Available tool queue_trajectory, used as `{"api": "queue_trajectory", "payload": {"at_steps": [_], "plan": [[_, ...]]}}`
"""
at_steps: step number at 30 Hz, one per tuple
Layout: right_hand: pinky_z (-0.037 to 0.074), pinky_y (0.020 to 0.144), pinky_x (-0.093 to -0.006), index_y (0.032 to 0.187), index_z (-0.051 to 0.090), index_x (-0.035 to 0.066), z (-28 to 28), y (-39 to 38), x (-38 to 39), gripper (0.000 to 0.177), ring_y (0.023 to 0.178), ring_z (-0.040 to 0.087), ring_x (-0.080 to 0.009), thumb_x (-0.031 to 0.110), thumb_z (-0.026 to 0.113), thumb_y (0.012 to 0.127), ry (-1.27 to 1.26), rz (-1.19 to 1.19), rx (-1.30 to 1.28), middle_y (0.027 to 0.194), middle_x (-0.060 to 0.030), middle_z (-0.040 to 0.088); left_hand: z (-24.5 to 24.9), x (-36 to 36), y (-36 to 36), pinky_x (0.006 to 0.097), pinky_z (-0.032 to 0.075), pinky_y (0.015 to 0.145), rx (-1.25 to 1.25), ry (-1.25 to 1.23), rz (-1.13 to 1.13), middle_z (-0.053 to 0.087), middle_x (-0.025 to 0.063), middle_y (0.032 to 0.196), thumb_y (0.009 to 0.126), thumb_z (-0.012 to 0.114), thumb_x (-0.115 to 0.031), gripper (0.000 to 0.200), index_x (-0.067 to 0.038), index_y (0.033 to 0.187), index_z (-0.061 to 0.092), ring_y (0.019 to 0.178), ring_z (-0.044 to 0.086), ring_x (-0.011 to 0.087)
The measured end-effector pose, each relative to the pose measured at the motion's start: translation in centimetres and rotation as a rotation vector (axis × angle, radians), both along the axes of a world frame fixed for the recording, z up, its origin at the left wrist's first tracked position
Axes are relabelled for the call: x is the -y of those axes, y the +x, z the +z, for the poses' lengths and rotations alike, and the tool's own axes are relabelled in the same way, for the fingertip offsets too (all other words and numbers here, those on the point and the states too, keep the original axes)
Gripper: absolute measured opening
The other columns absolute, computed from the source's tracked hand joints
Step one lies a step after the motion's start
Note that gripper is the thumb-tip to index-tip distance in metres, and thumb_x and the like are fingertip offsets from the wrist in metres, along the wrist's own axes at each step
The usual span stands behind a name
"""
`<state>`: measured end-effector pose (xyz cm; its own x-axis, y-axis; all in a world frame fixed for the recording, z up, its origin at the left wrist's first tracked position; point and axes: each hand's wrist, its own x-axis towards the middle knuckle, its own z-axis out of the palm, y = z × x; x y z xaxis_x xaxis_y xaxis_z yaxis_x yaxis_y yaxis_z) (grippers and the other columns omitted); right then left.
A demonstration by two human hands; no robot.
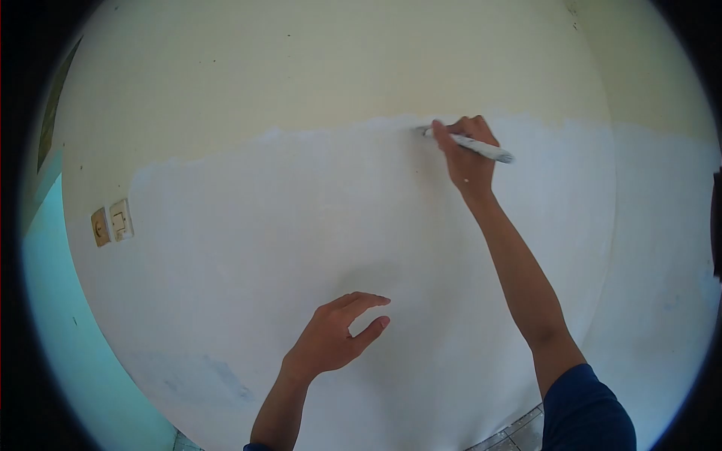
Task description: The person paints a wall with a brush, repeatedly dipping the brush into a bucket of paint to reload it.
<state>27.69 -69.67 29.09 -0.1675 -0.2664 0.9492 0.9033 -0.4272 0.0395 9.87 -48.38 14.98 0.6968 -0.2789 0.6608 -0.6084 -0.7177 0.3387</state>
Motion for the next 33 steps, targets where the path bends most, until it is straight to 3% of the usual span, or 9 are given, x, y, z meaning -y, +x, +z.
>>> {"api": "queue_trajectory", "payload": {"at_steps": [6,12,15,18,20,23,28,30,33], "plan": [[0.038,0.055,-0.0355,0.069,0.060,0.002,-12.0,-0.7,1.4,0.022,0.063,0.044,-0.0217,0.012,0.079,0.073,-0.226,0.089,-0.312,0.067,-0.0087,0.047,-1.1,-0.4,0.7,0.0321,0.054,0.070,0.045,0.050,0.024,0.069,0.0077,0.108,0.090,0.068,-0.022,0.024,-0.008,0.110,0.067,0.096,0.067,0.0216],[0.034,0.055,-0.0375,0.070,0.058,0.001,-0.5,-0.7,1.0,0.023,0.065,0.039,-0.0232,0.012,0.076,0.077,-0.116,-0.098,0.182,0.066,-0.0091,0.045,-0.2,0.3,1.6,0.0325,0.055,0.070,-0.008,0.013,0.033,0.069,0.0079,0.108,0.089,0.068,-0.021,0.024,-0.008,0.109,0.067,0.096,0.067,0.0214],[0.034,0.055,-0.0364,0.075,0.060,0.002,-0.2,0.8,-0.5,0.018,0.066,0.040,-0.0219,0.011,0.076,0.078,-0.100,0.086,-0.007,0.069,-0.0085,0.046,-0.7,0.8,2.1,0.0324,0.055,0.072,0.038,0.036,0.013,0.069,0.0085,0.107,0.089,0.069,-0.021,0.024,-0.008,0.109,0.067,0.096,0.067,0.0215],[0.041,0.056,-0.0341,0.085,0.068,0.005,-10.5,0.2,0.2,0.016,0.065,0.049,-0.0189,0.014,0.079,0.077,-0.276,-0.150,-0.232,0.075,-0.0083,0.052,-1.4,-0.3,1.2,0.0315,0.055,0.070,0.067,0.072,0.026,0.069,0.0088,0.107,0.089,0.069,-0.020,0.024,-0.008,0.110,0.067,0.096,0.067,0.0216],[0.043,0.058,-0.0336,0.085,0.069,0.005,-16.7,-2.3,1.1,0.018,0.063,0.050,-0.0195,0.015,0.080,0.075,-0.351,-0.037,-0.454,0.075,-0.0087,0.054,-2.2,-1.4,0.9,0.0307,0.055,0.066,0.068,0.064,0.022,0.069,0.0089,0.107,0.089,0.069,-0.020,0.024,-0.008,0.110,0.067,0.095,0.067,0.0220],[0.043,0.056,-0.0345,0.081,0.068,0.004,-15.2,-1.8,1.1,0.016,0.062,0.049,-0.0194,0.014,0.079,0.076,-0.224,-0.045,-0.220,0.071,-0.0075,0.053,-1.8,-2.7,0.8,0.0295,0.055,0.060,0.050,0.047,0.025,0.069,0.0087,0.107,0.089,0.068,-0.019,0.023,-0.008,0.109,0.067,0.094,0.067,0.0224],[0.039,0.055,-0.0350,0.078,0.064,0.001,-0.6,-1.8,-2.2,0.017,0.063,0.047,-0.0225,0.011,0.078,0.077,-0.161,-0.123,0.133,0.070,-0.0104,0.051,-0.6,-0.7,0.9,0.0285,0.054,0.055,0.006,-0.005,0.029,0.069,0.0084,0.106,0.089,0.068,-0.019,0.023,-0.007,0.108,0.067,0.093,0.067,0.0214],[0.038,0.055,-0.0350,0.079,0.064,0.001,-0.2,-0.4,-3.6,0.018,0.063,0.047,-0.0240,0.010,0.078,0.076,-0.132,0.038,0.034,0.071,-0.0116,0.051,-0.7,-0.4,0.9,0.0280,0.054,0.054,0.016,0.010,0.034,0.069,0.0080,0.106,0.089,0.068,-0.019,0.022,-0.007,0.108,0.068,0.092,0.067,0.0208],[0.043,0.054,-0.0344,0.082,0.066,0.004,-10.6,-0.5,-3.2,0.019,0.061,0.051,-0.0232,0.012,0.081,0.072,-0.258,-0.062,-0.132,0.077,-0.0106,0.056,-1.5,-1.7,0.3,0.0280,0.054,0.054,0.089,0.044,0.057,0.069,0.0076,0.106,0.089,0.068,-0.020,0.022,-0.007,0.107,0.068,0.091,0.067,0.0204]]}}
